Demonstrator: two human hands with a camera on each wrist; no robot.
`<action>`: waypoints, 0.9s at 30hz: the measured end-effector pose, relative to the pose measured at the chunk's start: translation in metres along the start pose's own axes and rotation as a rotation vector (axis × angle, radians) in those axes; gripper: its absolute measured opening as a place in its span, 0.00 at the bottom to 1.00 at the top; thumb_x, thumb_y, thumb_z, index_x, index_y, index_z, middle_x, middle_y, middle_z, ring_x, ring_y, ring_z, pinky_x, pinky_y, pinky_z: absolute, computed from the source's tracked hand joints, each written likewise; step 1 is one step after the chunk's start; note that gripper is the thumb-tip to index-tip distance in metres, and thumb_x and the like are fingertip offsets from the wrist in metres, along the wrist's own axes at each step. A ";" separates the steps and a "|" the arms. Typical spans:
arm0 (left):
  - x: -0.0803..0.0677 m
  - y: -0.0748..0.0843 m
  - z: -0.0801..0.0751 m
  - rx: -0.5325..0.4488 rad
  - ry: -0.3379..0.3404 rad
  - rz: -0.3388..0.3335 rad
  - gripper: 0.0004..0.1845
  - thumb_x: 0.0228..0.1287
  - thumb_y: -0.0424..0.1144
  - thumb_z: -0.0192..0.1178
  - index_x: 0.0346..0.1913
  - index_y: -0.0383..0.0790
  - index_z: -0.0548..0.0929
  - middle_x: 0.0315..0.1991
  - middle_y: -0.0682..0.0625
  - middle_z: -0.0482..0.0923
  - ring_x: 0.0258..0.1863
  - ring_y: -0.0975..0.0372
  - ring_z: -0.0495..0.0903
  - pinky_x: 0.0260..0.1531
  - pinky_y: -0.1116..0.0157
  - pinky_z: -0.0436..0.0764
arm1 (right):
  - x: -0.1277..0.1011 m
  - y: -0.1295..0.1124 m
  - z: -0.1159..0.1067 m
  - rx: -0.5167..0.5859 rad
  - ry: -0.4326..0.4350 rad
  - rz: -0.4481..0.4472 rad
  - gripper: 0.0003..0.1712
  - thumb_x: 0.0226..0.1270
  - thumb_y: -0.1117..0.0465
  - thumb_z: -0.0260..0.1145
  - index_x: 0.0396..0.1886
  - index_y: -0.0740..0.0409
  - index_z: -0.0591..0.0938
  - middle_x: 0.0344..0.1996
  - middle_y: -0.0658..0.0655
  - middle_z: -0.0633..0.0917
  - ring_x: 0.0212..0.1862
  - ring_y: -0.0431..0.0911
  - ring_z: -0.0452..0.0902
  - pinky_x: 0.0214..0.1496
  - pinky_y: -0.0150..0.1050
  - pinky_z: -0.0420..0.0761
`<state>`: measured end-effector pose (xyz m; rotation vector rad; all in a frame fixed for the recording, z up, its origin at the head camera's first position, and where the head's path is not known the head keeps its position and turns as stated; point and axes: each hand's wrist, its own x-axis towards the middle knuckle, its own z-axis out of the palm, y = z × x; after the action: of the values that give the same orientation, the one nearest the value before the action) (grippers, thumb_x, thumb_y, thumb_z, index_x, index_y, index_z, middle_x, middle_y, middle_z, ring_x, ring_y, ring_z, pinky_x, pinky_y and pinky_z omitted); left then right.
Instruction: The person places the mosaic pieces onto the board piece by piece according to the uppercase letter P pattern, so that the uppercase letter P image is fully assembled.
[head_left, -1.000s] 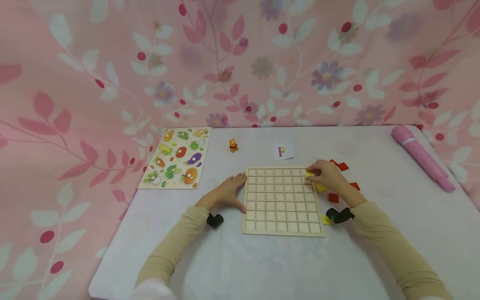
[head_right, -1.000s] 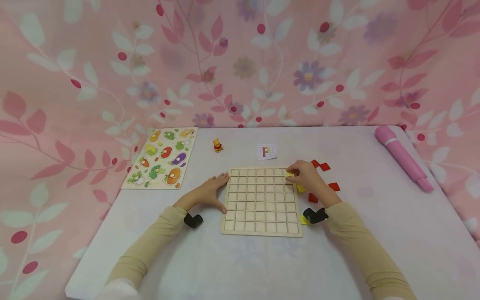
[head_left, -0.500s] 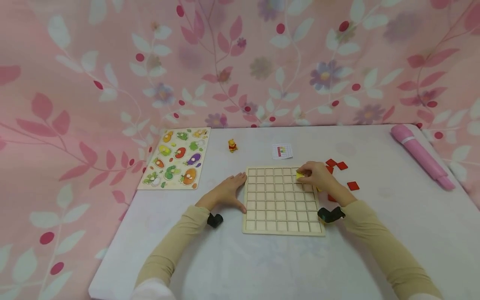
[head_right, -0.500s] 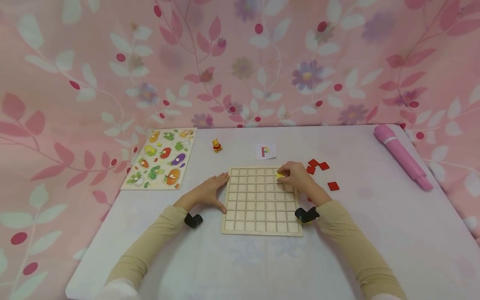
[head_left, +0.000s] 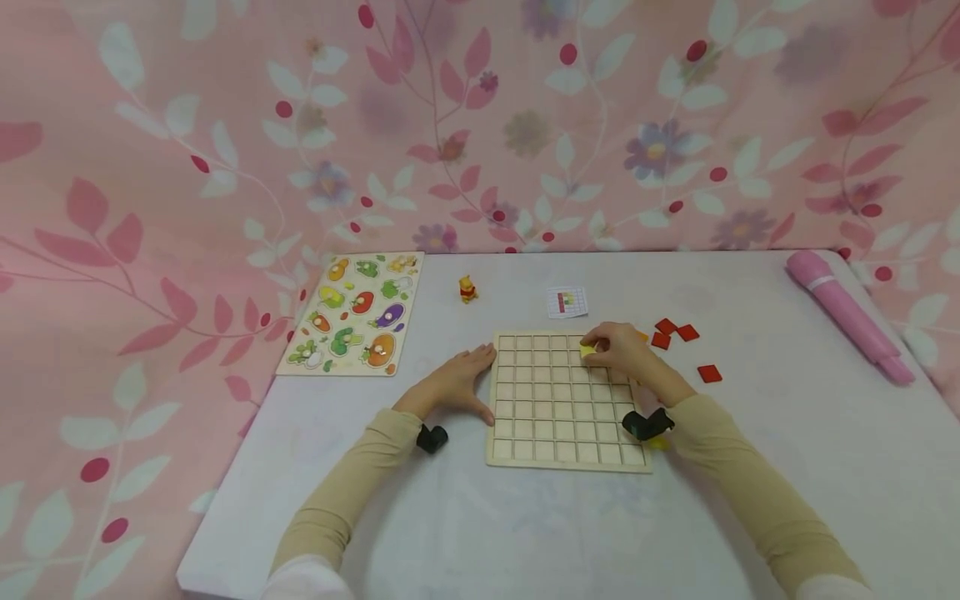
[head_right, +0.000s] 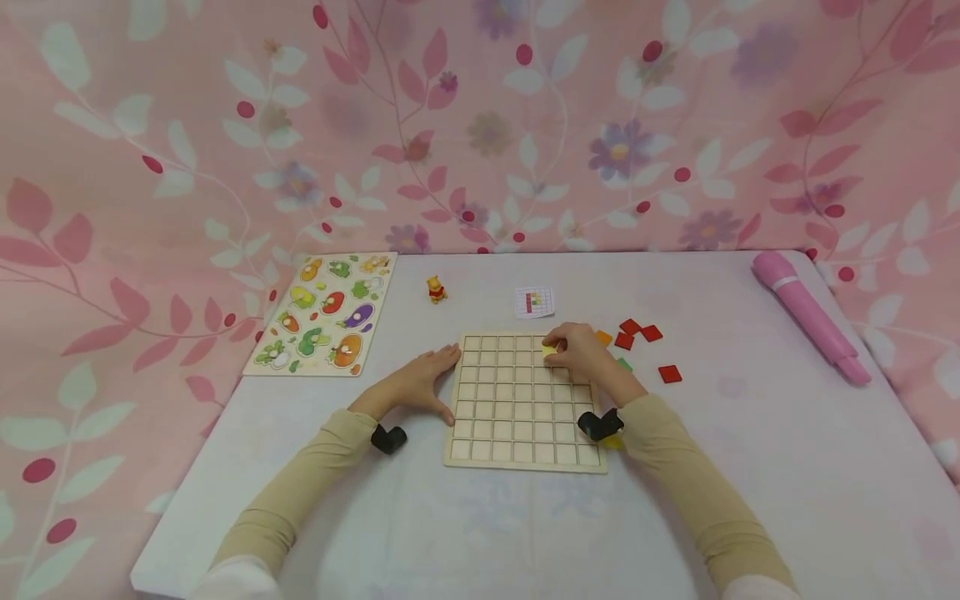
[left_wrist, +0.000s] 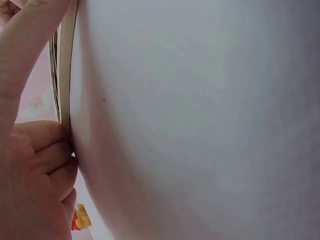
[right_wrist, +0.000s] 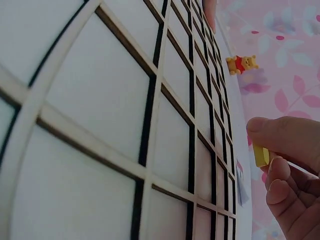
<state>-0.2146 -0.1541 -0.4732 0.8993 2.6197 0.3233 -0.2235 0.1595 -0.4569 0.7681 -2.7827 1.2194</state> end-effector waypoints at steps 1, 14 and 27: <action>0.000 0.000 -0.001 0.001 0.001 -0.005 0.67 0.27 0.70 0.65 0.68 0.34 0.47 0.69 0.45 0.41 0.67 0.60 0.40 0.63 0.64 0.40 | 0.002 0.000 0.001 0.004 0.002 -0.006 0.13 0.45 0.68 0.72 0.33 0.68 0.82 0.23 0.53 0.78 0.26 0.44 0.69 0.28 0.36 0.72; -0.005 0.001 0.004 -0.067 0.028 -0.001 0.67 0.27 0.68 0.66 0.69 0.35 0.47 0.69 0.46 0.41 0.67 0.61 0.39 0.63 0.61 0.42 | 0.007 0.007 0.015 -0.006 -0.044 0.046 0.13 0.47 0.66 0.72 0.33 0.68 0.82 0.22 0.52 0.75 0.26 0.45 0.67 0.27 0.36 0.70; -0.011 0.003 0.006 -0.227 0.077 0.013 0.61 0.30 0.58 0.72 0.68 0.34 0.53 0.68 0.44 0.46 0.66 0.58 0.45 0.62 0.63 0.48 | 0.008 0.007 0.016 0.015 -0.067 0.125 0.13 0.50 0.65 0.70 0.35 0.68 0.83 0.25 0.53 0.78 0.29 0.46 0.71 0.31 0.37 0.73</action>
<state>-0.2021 -0.1580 -0.4748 0.8413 2.5799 0.6552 -0.2303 0.1490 -0.4717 0.6568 -2.9193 1.2572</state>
